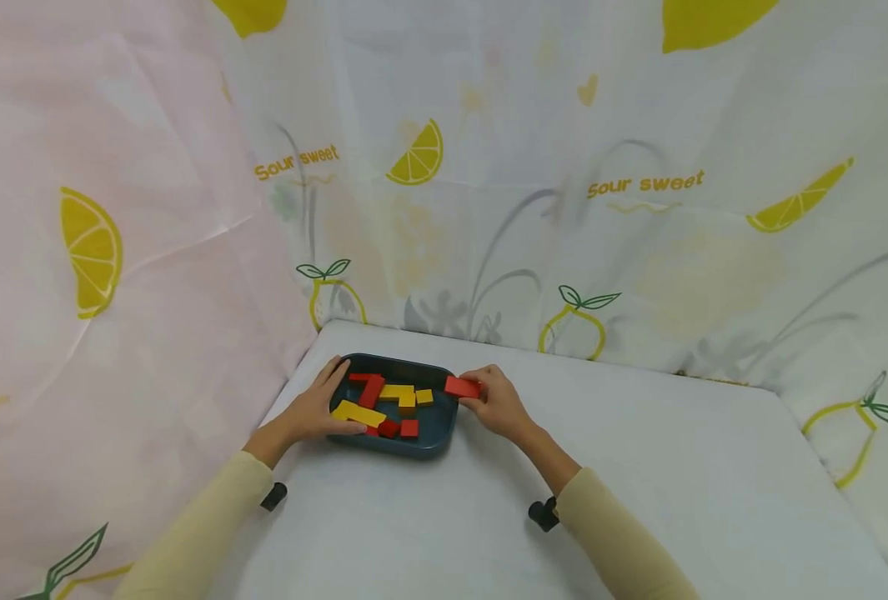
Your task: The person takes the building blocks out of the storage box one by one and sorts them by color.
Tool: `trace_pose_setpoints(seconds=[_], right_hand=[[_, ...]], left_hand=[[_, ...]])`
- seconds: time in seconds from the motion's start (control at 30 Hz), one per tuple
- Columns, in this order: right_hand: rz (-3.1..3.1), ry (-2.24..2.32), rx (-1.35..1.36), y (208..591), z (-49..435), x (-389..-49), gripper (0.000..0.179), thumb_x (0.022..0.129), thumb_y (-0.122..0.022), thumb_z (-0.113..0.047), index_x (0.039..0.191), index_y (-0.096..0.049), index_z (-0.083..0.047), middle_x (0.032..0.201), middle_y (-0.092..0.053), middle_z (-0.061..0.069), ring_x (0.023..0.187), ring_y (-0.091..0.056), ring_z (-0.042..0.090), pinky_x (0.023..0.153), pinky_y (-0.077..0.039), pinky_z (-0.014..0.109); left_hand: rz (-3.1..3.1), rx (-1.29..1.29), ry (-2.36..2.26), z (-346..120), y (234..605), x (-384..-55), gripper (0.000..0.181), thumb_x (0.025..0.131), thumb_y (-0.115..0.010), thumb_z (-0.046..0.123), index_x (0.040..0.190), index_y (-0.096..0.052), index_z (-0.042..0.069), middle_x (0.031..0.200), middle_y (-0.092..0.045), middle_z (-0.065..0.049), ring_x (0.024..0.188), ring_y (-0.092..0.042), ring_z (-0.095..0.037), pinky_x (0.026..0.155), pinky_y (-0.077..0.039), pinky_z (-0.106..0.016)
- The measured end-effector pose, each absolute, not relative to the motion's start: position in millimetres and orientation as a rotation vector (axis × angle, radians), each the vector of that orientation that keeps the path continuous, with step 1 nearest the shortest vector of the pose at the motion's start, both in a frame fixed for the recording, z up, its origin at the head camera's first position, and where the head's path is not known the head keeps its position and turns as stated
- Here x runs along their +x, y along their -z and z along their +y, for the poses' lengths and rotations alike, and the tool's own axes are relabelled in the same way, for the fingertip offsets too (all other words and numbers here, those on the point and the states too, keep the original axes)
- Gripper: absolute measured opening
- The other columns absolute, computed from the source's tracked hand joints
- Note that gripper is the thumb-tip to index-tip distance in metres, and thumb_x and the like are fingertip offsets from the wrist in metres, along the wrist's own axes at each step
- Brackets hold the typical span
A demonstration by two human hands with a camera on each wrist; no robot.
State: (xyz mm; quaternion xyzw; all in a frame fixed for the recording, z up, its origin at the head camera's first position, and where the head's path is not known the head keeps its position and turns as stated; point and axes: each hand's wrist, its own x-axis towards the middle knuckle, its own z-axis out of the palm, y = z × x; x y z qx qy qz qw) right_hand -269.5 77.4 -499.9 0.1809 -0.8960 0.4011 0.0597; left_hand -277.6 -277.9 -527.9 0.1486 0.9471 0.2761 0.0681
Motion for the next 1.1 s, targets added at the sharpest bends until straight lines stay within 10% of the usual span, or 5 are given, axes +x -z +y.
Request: trace_pose_setpoints(seconds=[1.1], right_hand=[[-3.021,-1.054,0.26,538,167,-288,0.03,0.088,-0.072,-0.01,0.117,-0.068,-0.003,0.108,-0.062,0.014,0.094,-0.054,0.026,0.086,-0.049,0.042]], left_hand=[[2.854,0.423,-0.83,-277,529,-278,0.125,0.066,-0.078,0.069,0.16,-0.01,0.022,0.168,0.0,-0.008,0.144,-0.031,-0.042,0.105,-0.035,-0.069]])
